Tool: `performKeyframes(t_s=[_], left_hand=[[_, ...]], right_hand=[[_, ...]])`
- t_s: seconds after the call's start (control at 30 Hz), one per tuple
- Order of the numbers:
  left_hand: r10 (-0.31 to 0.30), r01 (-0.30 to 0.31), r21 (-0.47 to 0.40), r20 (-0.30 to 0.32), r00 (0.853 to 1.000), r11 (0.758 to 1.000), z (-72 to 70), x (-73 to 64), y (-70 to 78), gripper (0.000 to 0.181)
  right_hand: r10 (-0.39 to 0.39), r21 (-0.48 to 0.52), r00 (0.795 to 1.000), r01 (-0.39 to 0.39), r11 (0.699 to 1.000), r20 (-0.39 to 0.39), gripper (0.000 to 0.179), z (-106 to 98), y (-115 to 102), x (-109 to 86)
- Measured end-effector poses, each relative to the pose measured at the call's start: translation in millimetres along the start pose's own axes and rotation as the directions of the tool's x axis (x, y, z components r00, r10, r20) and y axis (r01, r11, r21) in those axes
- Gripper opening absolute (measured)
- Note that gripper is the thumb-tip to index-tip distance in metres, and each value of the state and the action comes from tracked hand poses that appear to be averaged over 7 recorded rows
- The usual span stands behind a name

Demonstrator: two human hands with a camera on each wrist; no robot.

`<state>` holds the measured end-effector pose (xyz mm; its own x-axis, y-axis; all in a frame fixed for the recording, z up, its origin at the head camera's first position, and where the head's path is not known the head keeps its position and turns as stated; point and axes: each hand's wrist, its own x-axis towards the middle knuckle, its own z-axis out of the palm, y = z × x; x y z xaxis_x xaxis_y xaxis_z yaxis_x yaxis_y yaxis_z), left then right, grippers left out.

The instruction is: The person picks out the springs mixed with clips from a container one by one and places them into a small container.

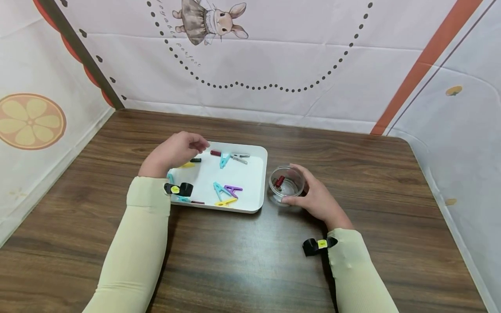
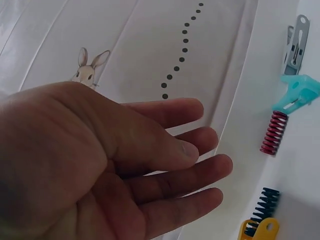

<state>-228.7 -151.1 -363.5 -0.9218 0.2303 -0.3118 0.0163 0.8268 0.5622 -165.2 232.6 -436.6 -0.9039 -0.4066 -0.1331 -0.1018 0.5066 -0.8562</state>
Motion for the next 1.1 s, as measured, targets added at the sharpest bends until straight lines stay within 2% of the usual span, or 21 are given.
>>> performKeyframes(t_s=[0.27, 0.67, 0.87, 1.1], left_hand=[[-0.088, 0.083, 0.069, 0.066, 0.994, 0.994, 2.3, 1.6, -2.7, 0.048], [-0.113, 0.106, 0.12, 0.053, 0.992, 0.987, 7.1, 3.9, -8.6, 0.045], [-0.143, 0.136, 0.141, 0.042, 0.989, 0.981, 8.8, 5.6, -7.6, 0.047], [-0.132, 0.123, 0.17, 0.044, 0.99, 0.978, 12.9, 10.9, -8.1, 0.042]], right_hand=[[0.008, -0.001, 1.0, -0.008, 1.0, 0.005, 0.092, -0.5, 2.2, 1.0], [0.023, -0.034, 1.0, -0.023, 0.999, 0.001, 0.091, -0.8, 2.9, 1.1], [0.009, -0.007, 1.0, -0.009, 1.0, 0.004, 0.09, -2.0, 2.7, 1.1], [0.001, 0.021, 1.0, -0.001, 1.0, 0.011, 0.09, -1.8, 2.1, 2.0]])
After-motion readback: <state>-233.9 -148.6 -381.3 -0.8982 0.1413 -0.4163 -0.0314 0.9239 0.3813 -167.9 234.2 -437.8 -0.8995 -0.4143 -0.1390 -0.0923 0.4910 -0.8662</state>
